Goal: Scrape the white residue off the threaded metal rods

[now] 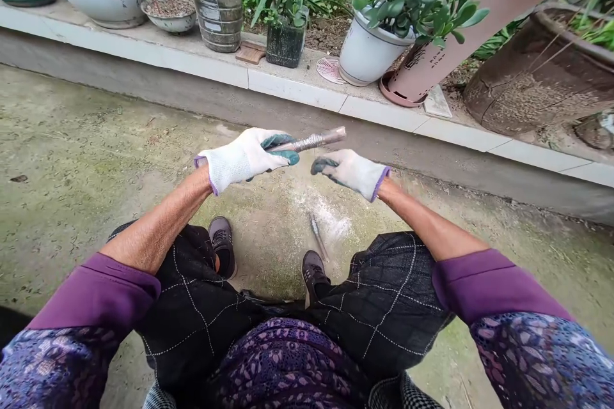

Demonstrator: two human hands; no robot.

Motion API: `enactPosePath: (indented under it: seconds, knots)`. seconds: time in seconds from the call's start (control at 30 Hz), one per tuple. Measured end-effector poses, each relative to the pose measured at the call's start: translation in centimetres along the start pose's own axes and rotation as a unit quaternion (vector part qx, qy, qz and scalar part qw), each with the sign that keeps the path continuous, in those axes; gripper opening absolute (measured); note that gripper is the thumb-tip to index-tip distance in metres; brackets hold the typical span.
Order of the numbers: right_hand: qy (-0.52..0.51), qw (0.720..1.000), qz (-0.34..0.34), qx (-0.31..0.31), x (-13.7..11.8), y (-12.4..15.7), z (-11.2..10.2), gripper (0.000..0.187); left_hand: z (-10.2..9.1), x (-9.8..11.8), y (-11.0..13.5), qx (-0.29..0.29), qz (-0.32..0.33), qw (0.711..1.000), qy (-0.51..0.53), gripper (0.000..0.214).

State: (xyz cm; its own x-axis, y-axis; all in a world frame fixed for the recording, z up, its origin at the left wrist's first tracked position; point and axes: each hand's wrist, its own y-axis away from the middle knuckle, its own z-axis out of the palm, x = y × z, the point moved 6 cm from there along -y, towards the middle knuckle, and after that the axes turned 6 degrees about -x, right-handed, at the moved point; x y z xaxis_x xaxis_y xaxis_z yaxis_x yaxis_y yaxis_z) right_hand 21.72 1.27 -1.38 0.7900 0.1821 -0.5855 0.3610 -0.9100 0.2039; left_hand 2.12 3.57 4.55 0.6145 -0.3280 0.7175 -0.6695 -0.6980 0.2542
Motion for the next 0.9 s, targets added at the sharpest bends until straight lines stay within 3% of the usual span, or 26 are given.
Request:
enactPosePath:
  seconds: [0.1,0.2,0.3,0.4,0.57,0.67,0.8,0.9]
  knots:
    - [0.012,0.999,-0.031,-0.036,-3.0,1.2,1.1,0.028,-1.6,-0.6,-0.4,0.056,0.000,0.997,-0.045,0.046]
    - [0.034,0.997,-0.056,-0.034,-5.8,2.5,0.9,0.028,-2.1,-1.3,-1.1,0.074,-0.016,0.982,-0.175,0.043]
    - [0.059,0.996,-0.059,0.014,-7.1,3.3,-0.6,0.029,-1.3,-2.4,-1.9,0.031,-0.064,0.943,-0.327,0.046]
    - [0.053,0.993,-0.052,0.091,-6.5,3.2,-3.0,0.030,0.6,-2.8,-2.3,-0.039,-0.067,0.922,-0.380,0.047]
    - [0.031,0.987,-0.041,0.154,-2.6,0.7,-5.0,0.031,4.0,-1.2,-1.8,-0.121,-0.006,0.933,-0.339,0.040]
    - [0.042,0.993,-0.001,0.107,0.1,-1.2,-3.7,0.030,4.5,0.1,-1.3,-0.128,0.027,0.945,-0.299,0.040]
    - [0.044,0.998,0.043,0.008,1.4,-1.9,-0.5,0.026,2.6,0.6,-1.5,-0.057,0.034,0.972,-0.226,0.046]
    - [0.056,0.998,0.031,-0.024,0.1,-1.1,1.1,0.022,0.5,-0.1,-1.9,0.015,0.032,0.983,-0.180,0.049]
